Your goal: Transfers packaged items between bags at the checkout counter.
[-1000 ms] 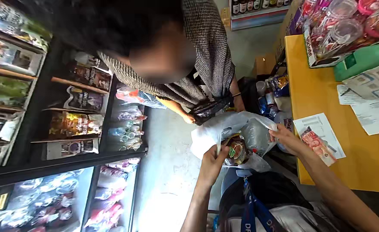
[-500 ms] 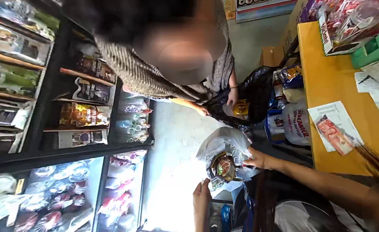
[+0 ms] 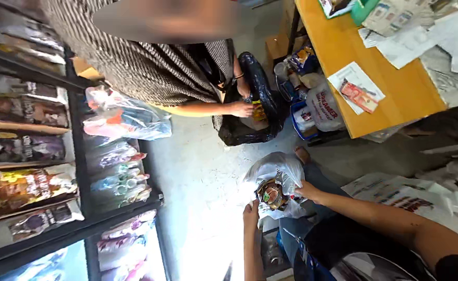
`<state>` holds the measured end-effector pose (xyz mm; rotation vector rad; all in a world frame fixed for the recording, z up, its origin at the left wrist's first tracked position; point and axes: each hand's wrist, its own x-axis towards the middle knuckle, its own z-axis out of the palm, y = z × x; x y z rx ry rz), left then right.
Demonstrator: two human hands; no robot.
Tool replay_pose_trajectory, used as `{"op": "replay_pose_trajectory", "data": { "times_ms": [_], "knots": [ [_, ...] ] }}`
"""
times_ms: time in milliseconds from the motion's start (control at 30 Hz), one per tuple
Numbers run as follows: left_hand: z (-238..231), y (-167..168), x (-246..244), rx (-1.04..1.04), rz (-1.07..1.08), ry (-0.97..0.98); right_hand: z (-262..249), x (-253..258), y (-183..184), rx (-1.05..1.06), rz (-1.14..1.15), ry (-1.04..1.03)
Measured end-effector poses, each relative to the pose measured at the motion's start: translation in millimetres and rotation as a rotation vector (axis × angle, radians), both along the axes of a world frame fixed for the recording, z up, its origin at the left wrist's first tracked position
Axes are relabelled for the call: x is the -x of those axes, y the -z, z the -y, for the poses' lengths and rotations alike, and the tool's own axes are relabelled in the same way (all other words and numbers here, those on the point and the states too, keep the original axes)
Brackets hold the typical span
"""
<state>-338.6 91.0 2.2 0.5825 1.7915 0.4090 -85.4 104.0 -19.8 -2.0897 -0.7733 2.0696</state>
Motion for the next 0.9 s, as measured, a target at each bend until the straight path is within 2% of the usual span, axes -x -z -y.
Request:
{"op": "replay_pose_trajectory", "data": {
  "times_ms": [133,300,400,467,500,567,667,733,800,867,900],
  "knots": [
    [-37.6,35.3,-24.4,0.051,-0.062,0.195,7.9,-9.5,29.8,0.094,0.065,0.112],
    [-91.1,72.9,-91.8,0.054,-0.096,0.453,11.9,-33.6,63.7,0.221,0.057,0.184],
    [-120.6,95.0,-126.1,0.105,-0.134,0.685,26.4,-42.6,92.1,0.126,-0.043,0.072],
    [-142.6,106.0,-151.6,0.153,-0.172,0.816,16.3,-48.6,84.1,0.043,-0.094,-0.043],
    [-153.1,112.1,-163.3,0.161,-0.188,0.859,-6.4,-47.9,65.2,0.160,-0.122,-0.012],
    [-172.9,127.9,-181.2,0.159,-0.221,0.920,-34.4,-36.9,74.7,0.328,-0.154,0.101],
    [-202.7,151.6,-212.9,0.161,-0.226,0.998,-38.2,-22.7,163.5,0.353,-0.194,0.243],
    [-216.9,166.6,-238.7,0.152,-0.211,1.063,-45.5,-18.7,192.4,0.371,-0.182,0.362],
    [-225.3,182.3,-268.3,0.171,-0.217,1.144,-48.1,-23.8,209.1,0.302,-0.259,0.493],
    [-231.2,200.2,-296.1,0.189,-0.226,1.222,-65.3,-42.0,195.9,0.213,-0.405,0.591],
    [-233.1,209.2,-307.4,0.190,-0.233,1.268,-87.9,-59.4,167.4,0.228,-0.468,0.607]
  ]
}}
